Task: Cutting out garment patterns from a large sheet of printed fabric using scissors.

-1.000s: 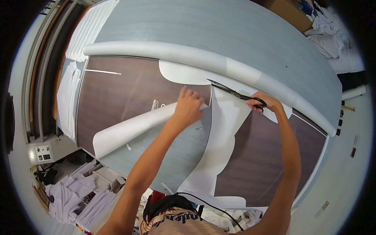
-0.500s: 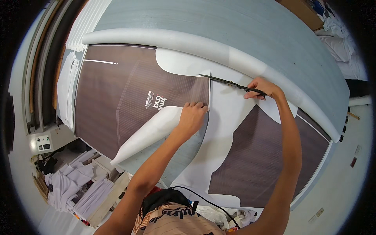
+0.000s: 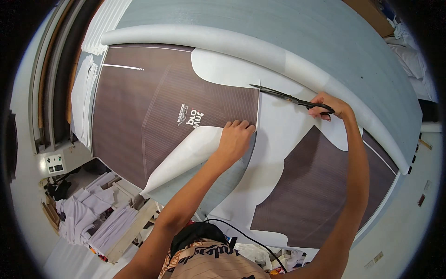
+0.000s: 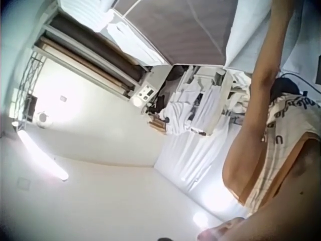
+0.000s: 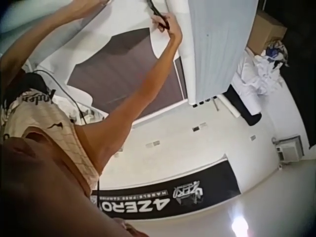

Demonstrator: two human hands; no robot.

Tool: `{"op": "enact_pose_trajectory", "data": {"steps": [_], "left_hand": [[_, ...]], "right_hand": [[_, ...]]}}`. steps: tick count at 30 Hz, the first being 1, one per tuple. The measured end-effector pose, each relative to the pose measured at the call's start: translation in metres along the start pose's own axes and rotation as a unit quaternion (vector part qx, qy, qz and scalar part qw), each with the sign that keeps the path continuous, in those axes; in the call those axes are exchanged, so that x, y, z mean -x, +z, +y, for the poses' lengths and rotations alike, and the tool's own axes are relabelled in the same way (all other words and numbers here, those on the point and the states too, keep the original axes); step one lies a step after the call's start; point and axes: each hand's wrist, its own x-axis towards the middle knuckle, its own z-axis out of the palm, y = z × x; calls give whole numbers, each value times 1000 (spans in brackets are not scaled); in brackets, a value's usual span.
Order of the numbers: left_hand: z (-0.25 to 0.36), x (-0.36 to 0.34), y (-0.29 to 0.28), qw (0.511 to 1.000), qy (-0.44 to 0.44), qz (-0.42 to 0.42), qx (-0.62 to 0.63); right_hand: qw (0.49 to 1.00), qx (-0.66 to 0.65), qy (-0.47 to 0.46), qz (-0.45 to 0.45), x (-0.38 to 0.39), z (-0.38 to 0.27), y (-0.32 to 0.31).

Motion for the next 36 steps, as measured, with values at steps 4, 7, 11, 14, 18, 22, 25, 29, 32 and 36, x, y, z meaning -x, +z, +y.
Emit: {"op": "enact_pose_trajectory", "data": {"steps": [4, 7, 11, 14, 18, 22, 25, 29, 32, 36], "left_hand": [[-2, -6, 5, 1000, 2, 15, 13], [0, -7, 6, 1000, 4, 16, 18], [3, -8, 3, 1000, -7, 14, 25], [2, -7, 2, 1000, -9, 2, 19], [5, -7, 0, 1000, -5, -1, 17], [9, -9, -5, 1000, -5, -7, 22], [11, -11, -7, 1000, -1, -8, 27], [11, -10, -9, 1000, -1, 1, 31], [7, -8, -12, 999, 1, 26, 33], [8, -7, -14, 997, 4, 62, 53]], "right_hand": [[1000, -2, -2, 0, -8, 3, -8], [1000, -3, -17, -22, -15, 3, -11], [999, 33, -2, -2, -16, -2, -10], [999, 53, 7, -2, -15, -12, -11], [999, 49, 7, -1, -24, -18, -5], [997, 76, 2, 15, -37, -30, 4], [996, 90, -8, 13, -46, -36, 7], [996, 74, 5, 39, -56, -45, 26], [998, 23, 0, 57, -69, -45, 50], [996, -47, -39, 66, -84, -46, 77]]}}
